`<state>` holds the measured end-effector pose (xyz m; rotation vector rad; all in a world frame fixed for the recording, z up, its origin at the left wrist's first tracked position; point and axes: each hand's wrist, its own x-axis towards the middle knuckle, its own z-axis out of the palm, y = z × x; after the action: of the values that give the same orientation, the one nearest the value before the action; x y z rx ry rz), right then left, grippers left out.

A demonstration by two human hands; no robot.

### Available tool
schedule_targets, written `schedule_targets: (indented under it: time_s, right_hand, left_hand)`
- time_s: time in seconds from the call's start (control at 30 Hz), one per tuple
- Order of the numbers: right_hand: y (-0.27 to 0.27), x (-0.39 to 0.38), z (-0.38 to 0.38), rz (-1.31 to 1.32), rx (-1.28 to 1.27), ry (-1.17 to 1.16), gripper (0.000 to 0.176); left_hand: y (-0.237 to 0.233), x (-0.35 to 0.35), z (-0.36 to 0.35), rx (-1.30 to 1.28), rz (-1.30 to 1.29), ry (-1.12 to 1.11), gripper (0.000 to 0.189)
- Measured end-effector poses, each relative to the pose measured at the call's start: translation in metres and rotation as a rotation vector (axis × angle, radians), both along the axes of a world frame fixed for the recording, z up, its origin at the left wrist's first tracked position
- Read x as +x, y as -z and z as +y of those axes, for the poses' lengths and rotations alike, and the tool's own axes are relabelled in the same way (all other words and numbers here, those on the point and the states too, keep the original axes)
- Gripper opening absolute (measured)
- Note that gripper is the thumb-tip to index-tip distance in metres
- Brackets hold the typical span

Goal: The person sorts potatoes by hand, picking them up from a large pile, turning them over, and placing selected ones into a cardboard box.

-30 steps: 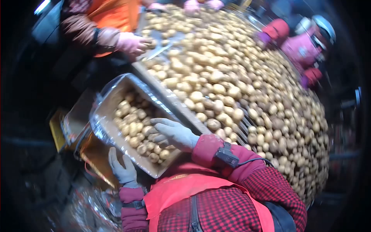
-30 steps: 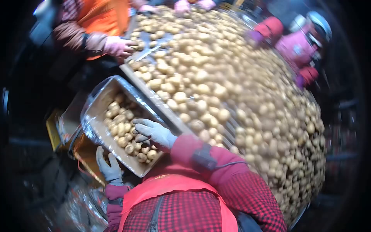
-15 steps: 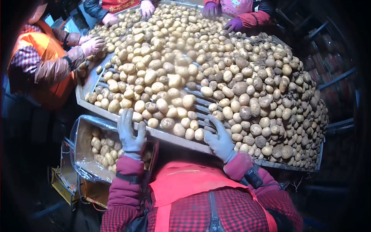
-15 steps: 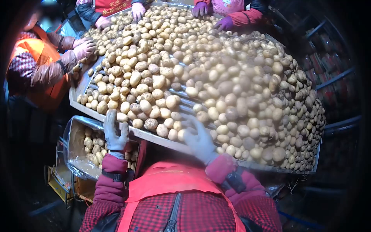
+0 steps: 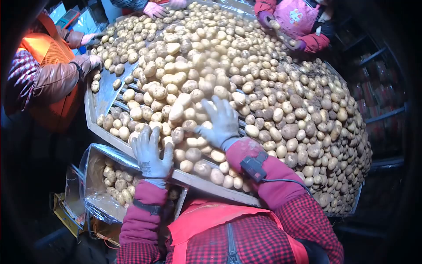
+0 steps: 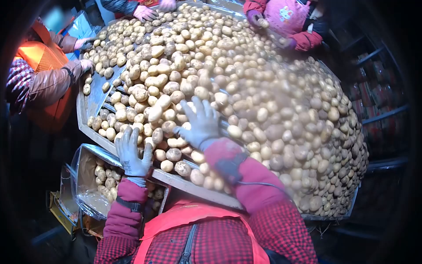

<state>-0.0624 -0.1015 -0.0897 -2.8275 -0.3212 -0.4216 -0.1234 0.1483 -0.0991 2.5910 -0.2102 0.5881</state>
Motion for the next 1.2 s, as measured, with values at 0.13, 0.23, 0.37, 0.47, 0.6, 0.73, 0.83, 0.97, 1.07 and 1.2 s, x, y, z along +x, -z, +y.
schedule_targets:
  time_s: [0.13,0.23,0.37,0.47,0.6,0.73,0.83,0.97,1.07,1.2]
  right_hand:
    - [-0.003,0.066,0.018,0.092,0.107,0.089,0.077]
    - [-0.017,0.118,0.022,0.182,0.064,0.223,0.076]
    - [-0.027,0.165,0.014,0.264,0.027,0.090,0.085]
    - [-0.010,0.195,0.004,0.199,-0.056,0.016,0.087]
    - [-0.005,0.223,0.012,0.150,-0.062,0.014,0.091]
    - [-0.002,0.242,0.013,0.111,-0.033,0.049,0.091]
    - [-0.008,0.251,0.019,0.194,-0.019,0.075,0.093]
    - [-0.006,0.232,0.016,0.099,0.007,-0.013,0.082]
    - [0.009,0.198,0.000,0.094,0.142,-0.182,0.066]
    - [0.010,0.141,-0.021,0.072,0.113,-0.217,0.075]
  left_hand:
    - [-0.008,0.002,0.000,-0.038,0.070,0.003,0.061]
    - [-0.013,0.002,0.000,-0.042,0.096,0.003,0.060]
    - [-0.016,0.006,0.001,-0.071,0.104,0.027,0.059]
    - [-0.016,0.007,0.001,-0.057,0.120,0.025,0.058]
    - [-0.013,0.008,-0.001,-0.027,0.115,0.011,0.057]
    - [-0.013,0.007,-0.003,-0.004,0.117,0.013,0.058]
    - [-0.016,0.006,-0.004,0.006,0.132,0.006,0.058]
    - [-0.008,0.006,-0.003,-0.014,0.099,-0.009,0.054]
    - [-0.003,0.005,-0.003,0.015,0.053,-0.008,0.056]
    - [-0.006,0.004,-0.006,0.021,0.058,-0.006,0.056]
